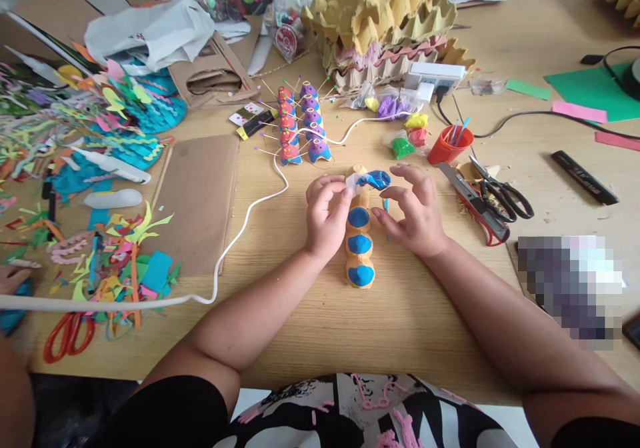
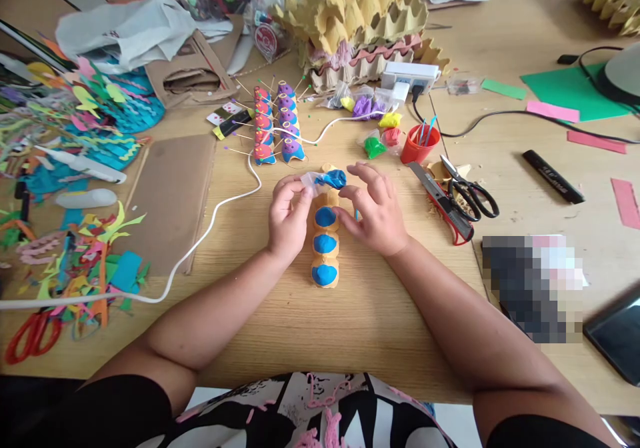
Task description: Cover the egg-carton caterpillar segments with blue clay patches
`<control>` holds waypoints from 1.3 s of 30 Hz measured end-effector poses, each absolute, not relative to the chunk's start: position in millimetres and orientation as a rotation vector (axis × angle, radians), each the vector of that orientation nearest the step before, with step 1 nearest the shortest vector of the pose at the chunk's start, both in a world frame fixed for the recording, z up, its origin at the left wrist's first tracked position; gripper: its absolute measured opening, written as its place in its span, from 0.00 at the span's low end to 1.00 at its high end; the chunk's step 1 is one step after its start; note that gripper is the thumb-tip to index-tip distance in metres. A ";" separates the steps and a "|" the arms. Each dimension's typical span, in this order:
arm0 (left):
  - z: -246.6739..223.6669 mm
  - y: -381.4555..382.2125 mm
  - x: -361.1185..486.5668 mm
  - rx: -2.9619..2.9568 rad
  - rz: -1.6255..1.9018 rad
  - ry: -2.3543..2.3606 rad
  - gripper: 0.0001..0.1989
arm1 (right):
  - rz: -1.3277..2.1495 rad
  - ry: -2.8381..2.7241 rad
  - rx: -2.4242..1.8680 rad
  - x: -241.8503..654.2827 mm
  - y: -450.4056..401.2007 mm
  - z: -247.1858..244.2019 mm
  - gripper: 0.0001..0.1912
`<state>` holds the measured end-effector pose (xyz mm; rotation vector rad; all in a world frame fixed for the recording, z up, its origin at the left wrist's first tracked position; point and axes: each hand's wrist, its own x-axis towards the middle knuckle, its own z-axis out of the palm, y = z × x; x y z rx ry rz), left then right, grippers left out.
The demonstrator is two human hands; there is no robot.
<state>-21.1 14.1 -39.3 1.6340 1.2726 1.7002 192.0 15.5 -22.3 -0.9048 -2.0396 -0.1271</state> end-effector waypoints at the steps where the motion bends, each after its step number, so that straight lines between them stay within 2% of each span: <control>1: -40.1 15.1 -21.3 1.576 1.716 1.275 0.19 | -0.136 -2.020 -0.916 192.2 15.5 -22.8 0.10; 5: -42.4 17.3 -21.9 1.468 1.728 1.279 0.22 | -0.164 -1.987 -0.953 191.5 14.3 -22.7 0.08; 13: -43.7 16.3 -19.7 1.489 1.659 1.325 0.22 | -0.076 -2.012 -0.989 192.7 12.0 -20.3 0.04; 21: -47.4 19.3 -21.6 1.454 1.586 1.393 0.18 | 0.042 -2.174 -0.957 195.7 11.2 -14.8 0.11; 27: -48.0 20.0 -21.2 1.366 1.587 1.389 0.16 | 0.069 -2.249 -0.963 193.9 11.4 -13.0 0.20; 39: -47.8 19.9 -21.8 1.386 1.570 1.369 0.14 | 0.029 -2.309 -0.938 190.7 9.9 -12.7 0.18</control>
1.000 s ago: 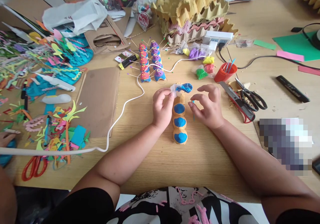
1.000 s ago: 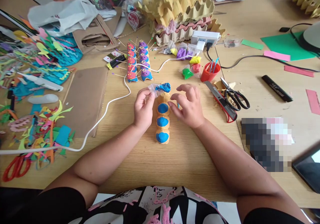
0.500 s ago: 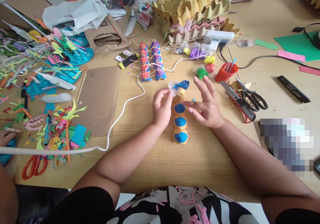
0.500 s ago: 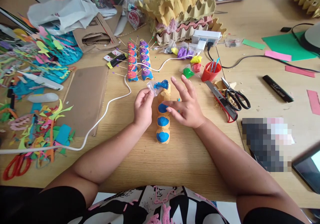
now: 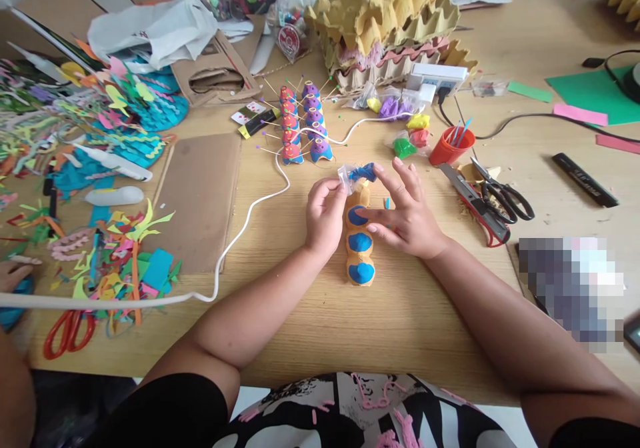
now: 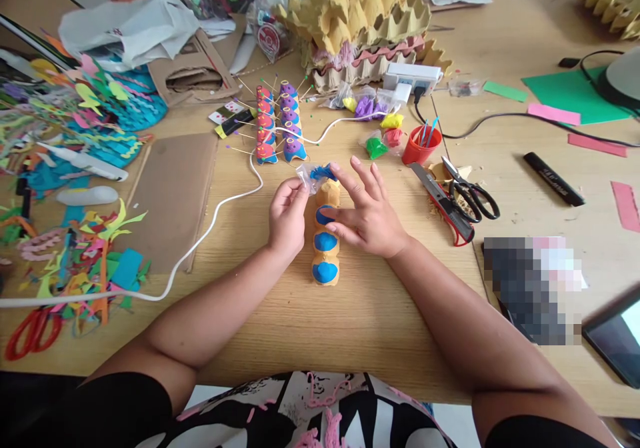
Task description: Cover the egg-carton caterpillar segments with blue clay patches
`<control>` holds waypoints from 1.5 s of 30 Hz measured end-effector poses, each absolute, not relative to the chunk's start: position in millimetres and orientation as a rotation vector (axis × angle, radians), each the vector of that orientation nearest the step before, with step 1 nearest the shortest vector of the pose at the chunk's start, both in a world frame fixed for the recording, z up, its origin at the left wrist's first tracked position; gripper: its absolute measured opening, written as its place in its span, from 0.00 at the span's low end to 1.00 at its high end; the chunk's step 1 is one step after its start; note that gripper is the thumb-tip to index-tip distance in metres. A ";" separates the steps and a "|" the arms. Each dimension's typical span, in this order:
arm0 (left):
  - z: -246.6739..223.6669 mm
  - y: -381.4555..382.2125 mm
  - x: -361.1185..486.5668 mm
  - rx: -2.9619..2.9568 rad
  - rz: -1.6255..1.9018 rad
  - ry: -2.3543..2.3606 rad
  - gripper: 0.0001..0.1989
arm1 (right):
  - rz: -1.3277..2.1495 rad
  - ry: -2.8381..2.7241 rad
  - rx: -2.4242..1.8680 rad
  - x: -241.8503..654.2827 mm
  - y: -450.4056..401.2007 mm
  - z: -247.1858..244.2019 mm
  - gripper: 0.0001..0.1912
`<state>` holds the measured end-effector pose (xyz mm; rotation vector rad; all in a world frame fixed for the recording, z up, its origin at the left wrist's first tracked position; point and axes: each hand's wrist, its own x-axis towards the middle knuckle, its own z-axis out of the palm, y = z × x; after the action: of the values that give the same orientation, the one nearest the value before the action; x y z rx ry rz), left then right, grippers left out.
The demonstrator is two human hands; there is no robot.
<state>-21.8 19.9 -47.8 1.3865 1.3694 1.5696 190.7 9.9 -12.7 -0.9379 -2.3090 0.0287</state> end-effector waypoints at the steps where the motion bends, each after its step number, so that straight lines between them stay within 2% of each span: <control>1: -48.2 19.9 -22.0 1.400 1.566 1.369 0.15 | 0.017 -2.308 -0.926 190.7 9.8 -13.5 0.17; 10: -40.0 13.7 -18.3 1.624 1.627 1.343 0.16 | -0.151 -2.020 -1.037 189.9 7.6 -24.6 0.12; 18: -32.7 7.0 -19.9 2.121 1.434 1.331 0.09 | -0.055 -1.973 -1.156 180.6 4.5 -21.4 0.19; 27: -30.1 5.8 -19.5 2.130 1.460 1.320 0.07 | -0.109 -1.946 -1.144 176.6 5.2 -19.6 0.14; 37: -33.3 6.2 -18.2 2.067 1.495 1.331 0.07 | -0.157 -1.994 -1.017 175.9 6.0 -19.1 0.13; 45: -30.5 5.4 -19.6 1.996 1.656 1.294 0.08 | -0.051 -2.044 -0.887 181.6 4.5 -14.7 0.10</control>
<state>-19.6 5.4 -30.5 1.9964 1.2940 1.6559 181.6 4.5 -14.7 -0.8866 -2.0442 -0.0510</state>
